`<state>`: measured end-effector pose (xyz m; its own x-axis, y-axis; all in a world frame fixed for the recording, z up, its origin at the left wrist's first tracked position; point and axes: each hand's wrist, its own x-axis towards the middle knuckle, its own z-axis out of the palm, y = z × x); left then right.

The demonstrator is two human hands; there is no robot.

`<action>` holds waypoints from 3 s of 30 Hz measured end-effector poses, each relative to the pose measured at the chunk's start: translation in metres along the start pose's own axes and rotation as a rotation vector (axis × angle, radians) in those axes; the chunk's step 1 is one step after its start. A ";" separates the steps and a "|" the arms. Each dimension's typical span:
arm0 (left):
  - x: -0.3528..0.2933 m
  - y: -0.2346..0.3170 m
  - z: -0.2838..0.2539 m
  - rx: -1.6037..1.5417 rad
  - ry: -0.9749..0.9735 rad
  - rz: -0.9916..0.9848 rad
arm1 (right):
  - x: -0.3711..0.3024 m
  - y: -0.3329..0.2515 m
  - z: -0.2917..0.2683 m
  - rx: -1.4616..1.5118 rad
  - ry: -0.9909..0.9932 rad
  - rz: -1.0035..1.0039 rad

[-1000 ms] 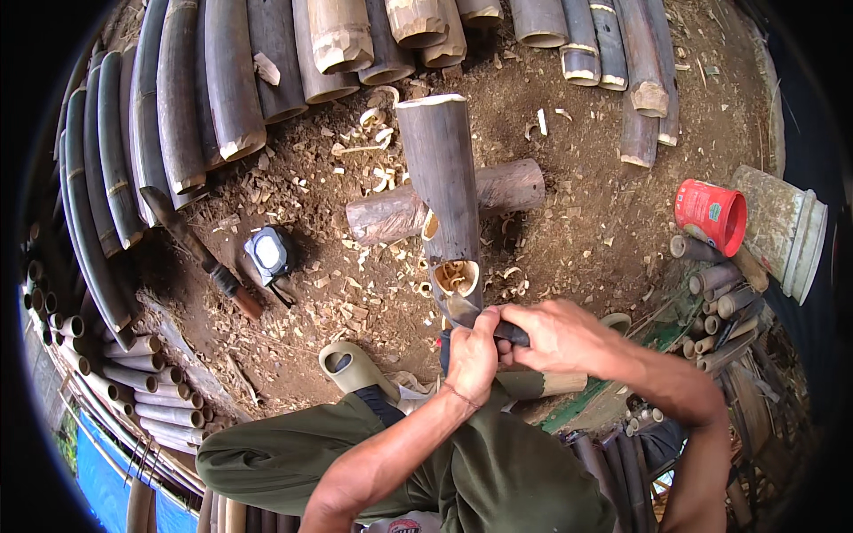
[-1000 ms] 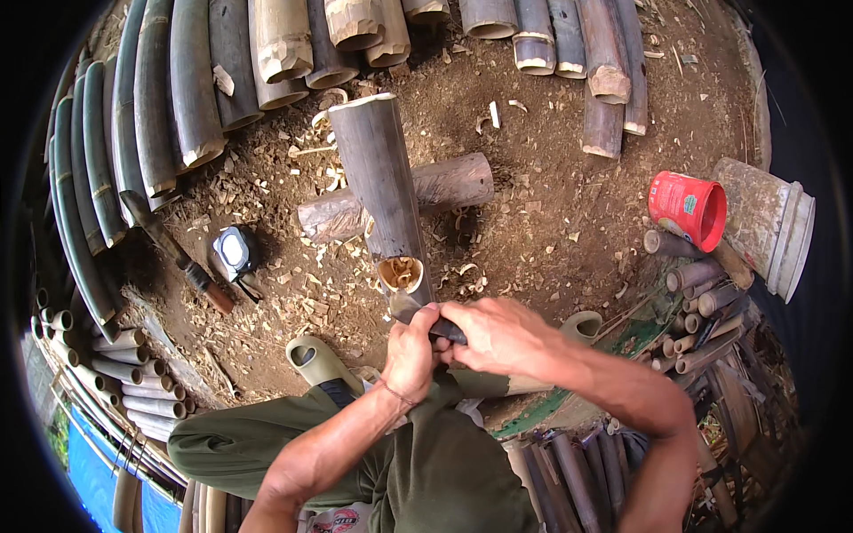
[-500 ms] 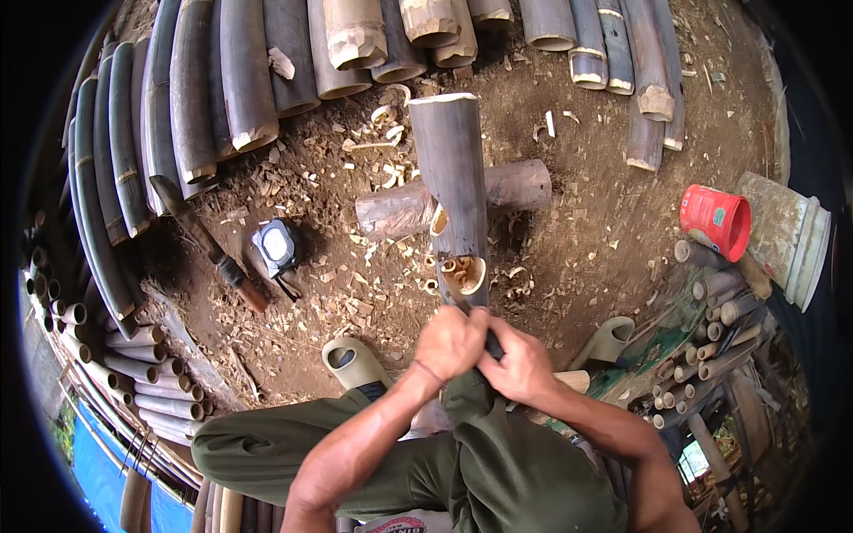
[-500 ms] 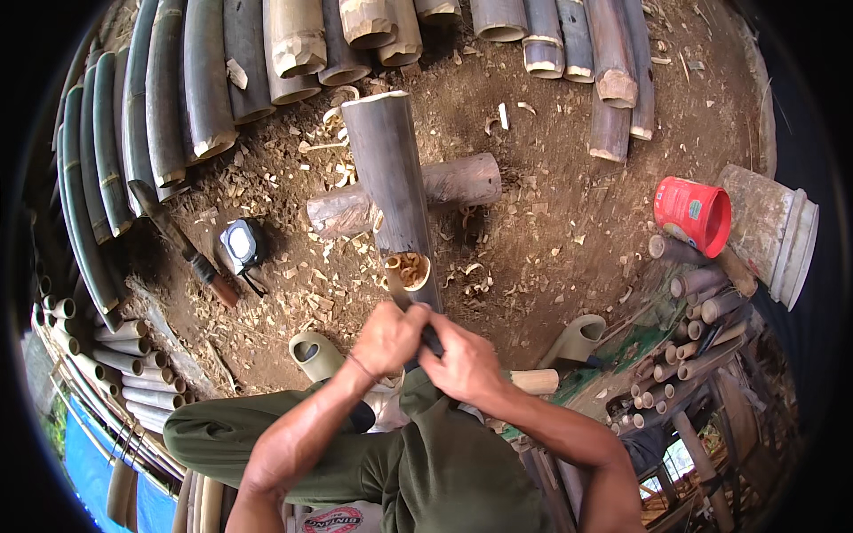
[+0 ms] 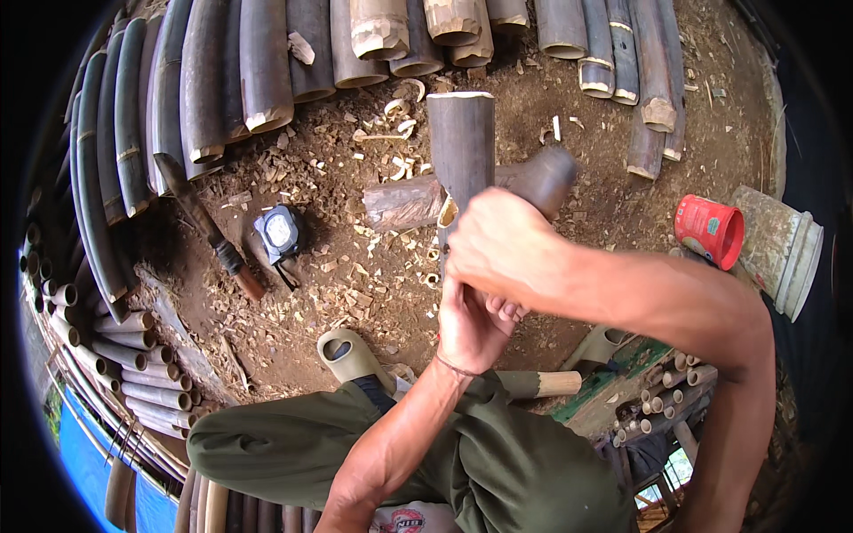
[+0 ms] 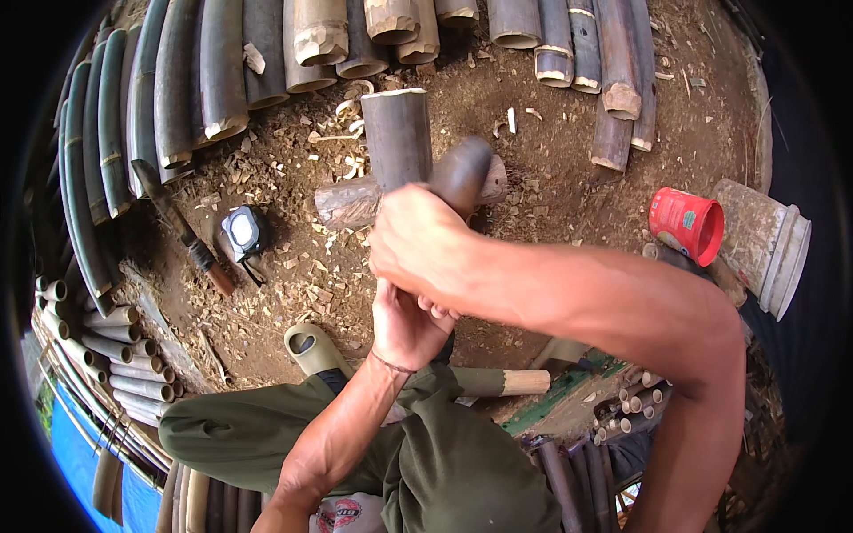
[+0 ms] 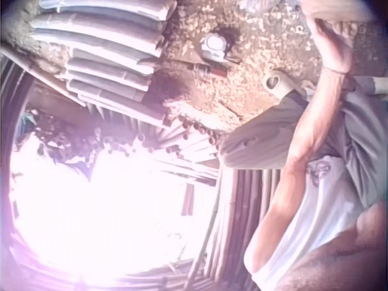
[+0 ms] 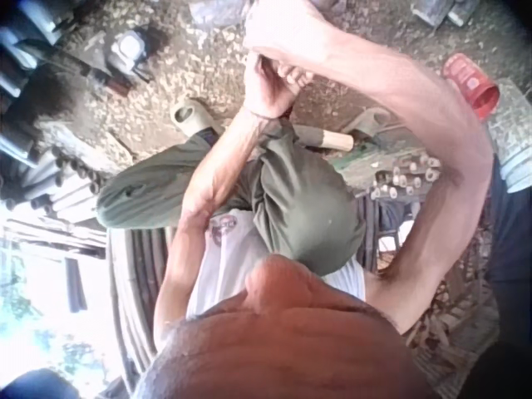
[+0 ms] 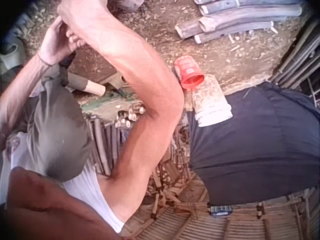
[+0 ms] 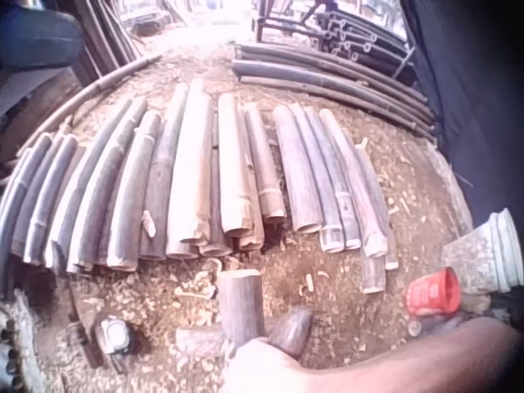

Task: The person carves a hole into a bamboo pole using a knife and a curved gouge, then fits another bamboo piece into the carved opening to create a joint.

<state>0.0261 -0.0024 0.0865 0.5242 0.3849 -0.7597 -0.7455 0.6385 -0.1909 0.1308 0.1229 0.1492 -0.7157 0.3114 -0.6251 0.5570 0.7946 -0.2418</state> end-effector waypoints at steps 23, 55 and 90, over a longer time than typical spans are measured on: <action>-0.063 0.157 0.068 2.617 -0.368 -0.470 | 0.009 -0.152 0.111 3.278 0.499 0.088; -0.015 -0.027 -0.026 0.461 -0.145 -0.305 | -0.105 -0.046 0.076 0.671 0.227 0.416; -0.015 0.053 -0.002 2.439 0.013 0.015 | 0.010 -0.169 0.127 1.832 0.834 0.763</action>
<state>-0.0219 0.0244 0.0868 0.5169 0.3981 -0.7579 0.8380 -0.0544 0.5429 0.0830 -0.0747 0.0893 0.1005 0.7447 -0.6598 0.0588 -0.6664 -0.7432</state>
